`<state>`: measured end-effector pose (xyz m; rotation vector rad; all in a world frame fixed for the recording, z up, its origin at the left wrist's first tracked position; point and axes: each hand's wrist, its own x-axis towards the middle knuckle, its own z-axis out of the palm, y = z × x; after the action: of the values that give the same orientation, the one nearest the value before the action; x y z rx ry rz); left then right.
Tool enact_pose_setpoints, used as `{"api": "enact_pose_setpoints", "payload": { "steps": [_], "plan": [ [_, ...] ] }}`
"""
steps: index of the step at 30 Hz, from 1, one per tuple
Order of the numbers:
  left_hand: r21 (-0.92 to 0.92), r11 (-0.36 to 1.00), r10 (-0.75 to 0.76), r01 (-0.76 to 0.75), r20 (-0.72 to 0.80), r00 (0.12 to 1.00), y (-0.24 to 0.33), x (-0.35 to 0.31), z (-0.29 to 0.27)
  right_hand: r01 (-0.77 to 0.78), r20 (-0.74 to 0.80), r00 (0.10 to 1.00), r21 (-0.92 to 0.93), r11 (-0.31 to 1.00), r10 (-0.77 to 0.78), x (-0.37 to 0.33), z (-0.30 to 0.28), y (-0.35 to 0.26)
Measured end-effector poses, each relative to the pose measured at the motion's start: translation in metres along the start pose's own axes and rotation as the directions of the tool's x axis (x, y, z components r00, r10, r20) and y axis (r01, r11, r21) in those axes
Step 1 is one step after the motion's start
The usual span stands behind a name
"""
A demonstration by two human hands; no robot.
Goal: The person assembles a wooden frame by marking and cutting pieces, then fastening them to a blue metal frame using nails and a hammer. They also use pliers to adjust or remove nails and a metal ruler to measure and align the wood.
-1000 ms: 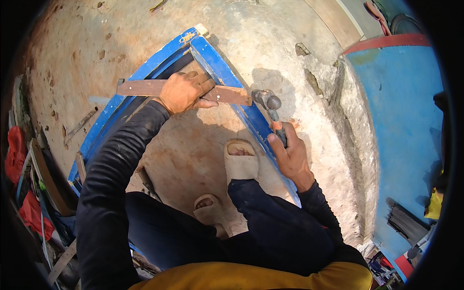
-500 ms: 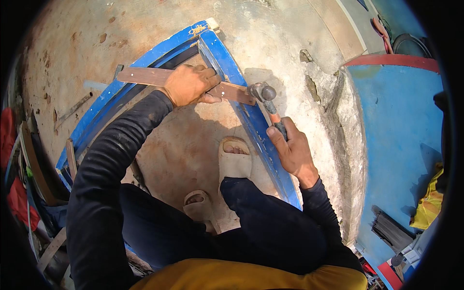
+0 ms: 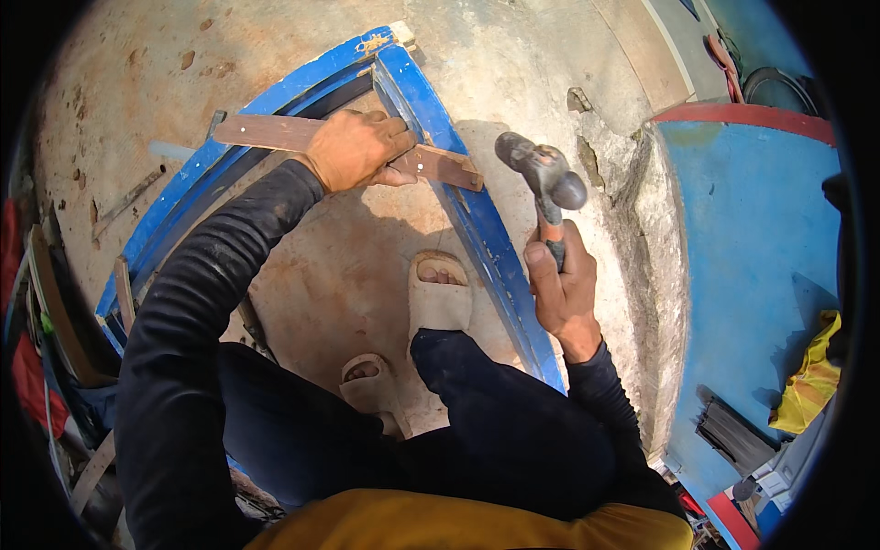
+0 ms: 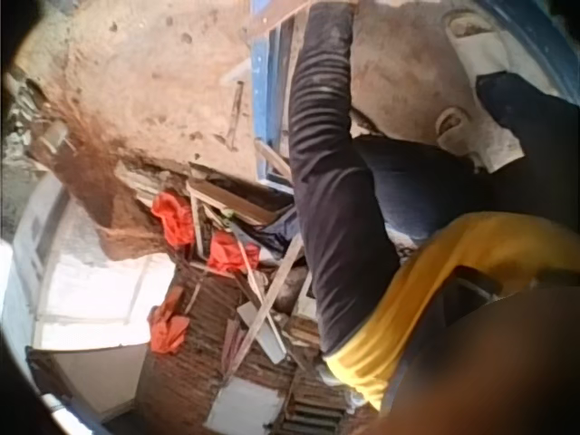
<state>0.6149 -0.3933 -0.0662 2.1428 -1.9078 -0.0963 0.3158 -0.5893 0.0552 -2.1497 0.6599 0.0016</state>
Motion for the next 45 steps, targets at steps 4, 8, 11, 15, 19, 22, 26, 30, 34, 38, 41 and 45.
{"api": "enact_pose_setpoints", "payload": {
  "steps": [4,8,11,15,19,22,26,30,34,38,41,45],
  "plan": [
    [-0.004,1.000,-0.011,0.012,0.041,0.999,0.002,0.000,0.000,0.309,-0.144,0.949,0.264,0.914,-0.279,-0.001,0.009,0.002],
    [0.011,1.000,0.017,-0.017,0.021,1.000,0.001,0.000,-0.001,-0.099,0.132,0.981,-0.275,0.956,0.139,0.018,0.014,0.005],
    [-0.014,1.000,0.008,-0.008,0.030,1.000,0.001,0.001,-0.001,-0.075,0.013,0.997,-0.100,0.992,0.076,0.018,0.013,0.004],
    [-0.045,0.999,0.000,0.001,0.019,1.000,0.000,0.001,0.000,0.461,-0.196,0.881,0.157,0.873,-0.430,0.012,0.021,0.009],
    [-0.007,1.000,0.011,-0.010,0.005,1.000,0.001,0.000,0.001,-0.078,0.083,0.991,-0.264,0.961,0.103,0.016,0.025,0.013],
    [-0.052,0.999,0.004,-0.003,0.013,1.000,0.000,0.001,0.000,-0.164,-0.033,0.986,-0.014,0.986,0.163,0.018,0.023,0.008],
    [-0.011,1.000,0.023,-0.024,-0.015,1.000,-0.002,0.002,-0.001,-0.099,0.104,0.985,-0.306,0.947,0.136,0.014,0.024,0.007],
    [-0.016,1.000,-0.018,0.019,0.022,1.000,0.000,0.001,-0.001,-0.192,0.055,0.978,-0.127,0.973,0.201,0.015,0.026,0.023],
    [-0.048,0.998,0.032,-0.032,-0.017,0.999,-0.002,0.003,0.005,-0.170,0.158,0.960,-0.329,0.929,0.232,0.023,0.028,0.034],
    [0.045,0.999,-0.005,0.005,0.000,1.000,0.007,-0.003,-0.007,-0.235,0.087,0.971,0.180,0.955,0.223,0.019,0.043,0.017],
    [-0.256,0.930,-0.300,0.266,-0.106,0.948,0.042,-0.011,-0.014,-0.129,-0.034,0.986,0.479,0.868,0.166,0.023,0.068,0.003],
    [-0.777,0.486,-0.614,0.400,0.023,0.789,0.124,-0.013,-0.004,-0.129,0.020,0.990,0.556,0.821,0.142,0.031,0.096,-0.009]
  ]
}}
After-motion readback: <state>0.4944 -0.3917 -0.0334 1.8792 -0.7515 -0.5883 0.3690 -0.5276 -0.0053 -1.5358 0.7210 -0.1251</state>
